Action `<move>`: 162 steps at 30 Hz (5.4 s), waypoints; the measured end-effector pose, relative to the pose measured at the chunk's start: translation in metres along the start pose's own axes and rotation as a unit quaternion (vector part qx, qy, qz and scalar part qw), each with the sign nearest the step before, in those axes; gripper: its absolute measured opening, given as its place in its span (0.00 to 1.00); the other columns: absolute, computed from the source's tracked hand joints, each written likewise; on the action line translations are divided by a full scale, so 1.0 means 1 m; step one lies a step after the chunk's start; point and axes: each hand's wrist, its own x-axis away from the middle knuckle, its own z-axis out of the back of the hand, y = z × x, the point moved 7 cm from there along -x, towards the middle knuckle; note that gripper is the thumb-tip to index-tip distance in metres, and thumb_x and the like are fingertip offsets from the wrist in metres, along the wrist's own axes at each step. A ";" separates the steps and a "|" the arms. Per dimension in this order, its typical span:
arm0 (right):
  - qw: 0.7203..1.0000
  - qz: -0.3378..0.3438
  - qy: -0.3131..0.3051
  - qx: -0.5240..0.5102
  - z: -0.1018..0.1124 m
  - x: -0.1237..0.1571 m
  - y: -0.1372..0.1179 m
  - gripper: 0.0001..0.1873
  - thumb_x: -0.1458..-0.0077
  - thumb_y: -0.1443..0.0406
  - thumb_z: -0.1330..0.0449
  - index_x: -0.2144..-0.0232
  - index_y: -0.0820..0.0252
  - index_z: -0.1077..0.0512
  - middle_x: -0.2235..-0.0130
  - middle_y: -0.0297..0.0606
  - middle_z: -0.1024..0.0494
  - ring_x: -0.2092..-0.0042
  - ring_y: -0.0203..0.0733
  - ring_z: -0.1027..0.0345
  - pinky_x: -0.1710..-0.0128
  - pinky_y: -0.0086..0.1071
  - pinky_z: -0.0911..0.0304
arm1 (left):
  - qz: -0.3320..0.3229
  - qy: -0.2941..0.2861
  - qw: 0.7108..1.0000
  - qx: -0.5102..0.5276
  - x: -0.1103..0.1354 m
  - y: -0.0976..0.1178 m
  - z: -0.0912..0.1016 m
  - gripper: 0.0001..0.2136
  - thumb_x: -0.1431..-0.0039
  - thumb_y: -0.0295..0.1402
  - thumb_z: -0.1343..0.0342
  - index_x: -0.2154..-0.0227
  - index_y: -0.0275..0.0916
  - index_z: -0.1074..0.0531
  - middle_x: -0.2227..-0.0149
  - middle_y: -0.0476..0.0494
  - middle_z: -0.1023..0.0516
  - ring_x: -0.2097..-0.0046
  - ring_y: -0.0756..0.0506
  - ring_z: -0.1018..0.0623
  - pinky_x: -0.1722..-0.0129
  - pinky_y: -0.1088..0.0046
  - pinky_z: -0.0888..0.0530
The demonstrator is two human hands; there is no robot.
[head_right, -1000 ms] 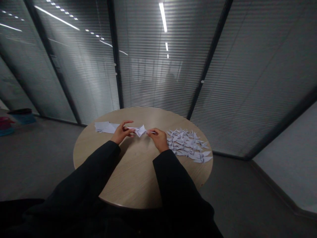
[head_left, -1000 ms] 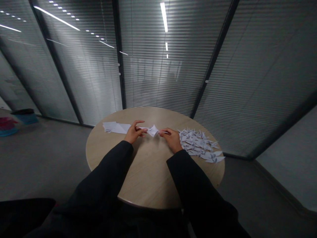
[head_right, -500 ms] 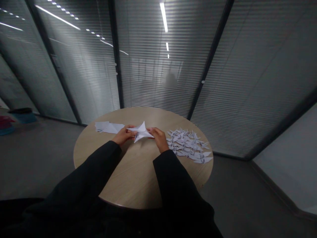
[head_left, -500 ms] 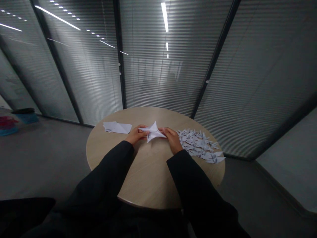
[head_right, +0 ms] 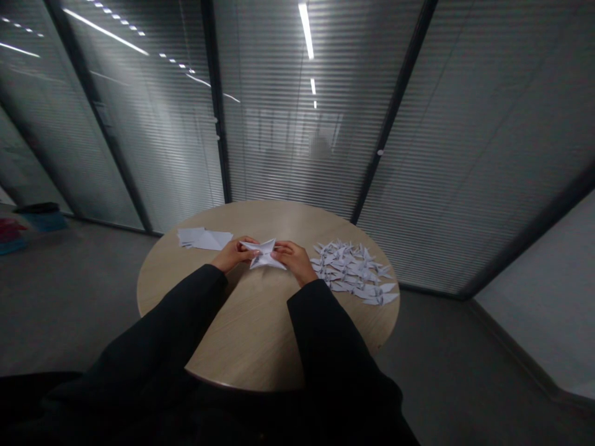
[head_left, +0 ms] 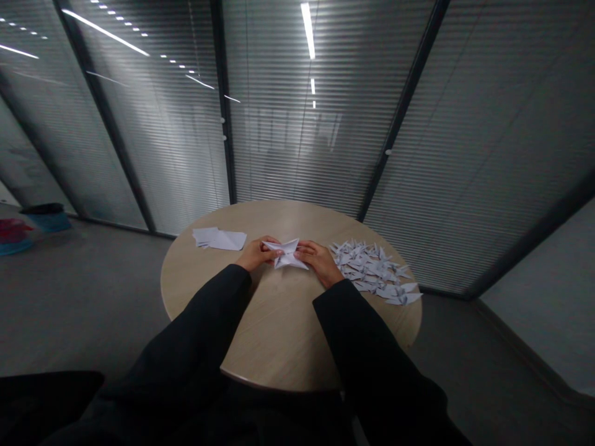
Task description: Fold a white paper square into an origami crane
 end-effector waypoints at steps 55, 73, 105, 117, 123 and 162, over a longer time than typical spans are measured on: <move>0.964 0.152 0.057 0.211 -0.004 0.003 -0.017 0.15 0.54 0.60 0.40 0.62 0.57 0.24 0.65 0.38 0.23 0.65 0.40 0.32 0.62 0.34 0.35 | -0.071 0.070 0.993 -0.067 -0.004 -0.004 0.009 0.15 0.50 0.34 0.44 0.59 0.34 0.28 0.56 0.37 0.26 0.54 0.43 0.28 0.56 0.66 0.30; 0.962 0.146 0.133 0.191 0.006 0.001 -0.011 0.15 0.56 0.58 0.38 0.65 0.58 0.23 0.69 0.37 0.22 0.67 0.40 0.30 0.65 0.33 0.34 | -0.128 0.127 0.974 -0.138 0.017 0.021 0.000 0.24 0.49 0.33 0.41 0.47 0.45 0.34 0.57 0.44 0.22 0.54 0.43 0.24 0.49 0.66 0.33; 0.928 0.256 0.105 0.251 -0.004 0.010 -0.030 0.11 0.51 0.57 0.38 0.69 0.56 0.22 0.68 0.38 0.25 0.65 0.39 0.31 0.67 0.32 0.34 | -0.186 0.132 0.961 -0.153 0.020 0.030 -0.001 0.10 0.52 0.38 0.39 0.68 0.39 0.21 0.64 0.43 0.19 0.60 0.43 0.21 0.55 0.65 0.27; 0.925 0.262 0.096 0.259 -0.007 0.011 -0.031 0.09 0.49 0.61 0.40 0.68 0.58 0.23 0.66 0.39 0.22 0.63 0.40 0.28 0.60 0.34 0.33 | -0.146 0.139 0.967 -0.159 0.014 0.018 0.000 0.12 0.53 0.40 0.39 0.68 0.38 0.22 0.68 0.43 0.19 0.67 0.46 0.22 0.64 0.70 0.27; 0.920 0.263 0.128 0.259 -0.001 0.011 -0.029 0.09 0.49 0.61 0.41 0.68 0.58 0.23 0.65 0.38 0.22 0.63 0.40 0.28 0.62 0.33 0.32 | -0.176 0.130 0.946 -0.240 0.014 0.023 0.001 0.11 0.50 0.40 0.41 0.66 0.41 0.22 0.67 0.44 0.22 0.66 0.47 0.25 0.66 0.71 0.28; 0.970 0.143 0.092 0.173 0.003 -0.002 -0.004 0.27 0.49 0.55 0.43 0.48 0.57 0.37 0.62 0.40 0.27 0.61 0.41 0.30 0.62 0.36 0.32 | -0.119 0.076 0.990 -0.019 0.001 0.010 0.002 0.14 0.55 0.35 0.37 0.64 0.36 0.23 0.60 0.38 0.21 0.61 0.44 0.23 0.59 0.64 0.27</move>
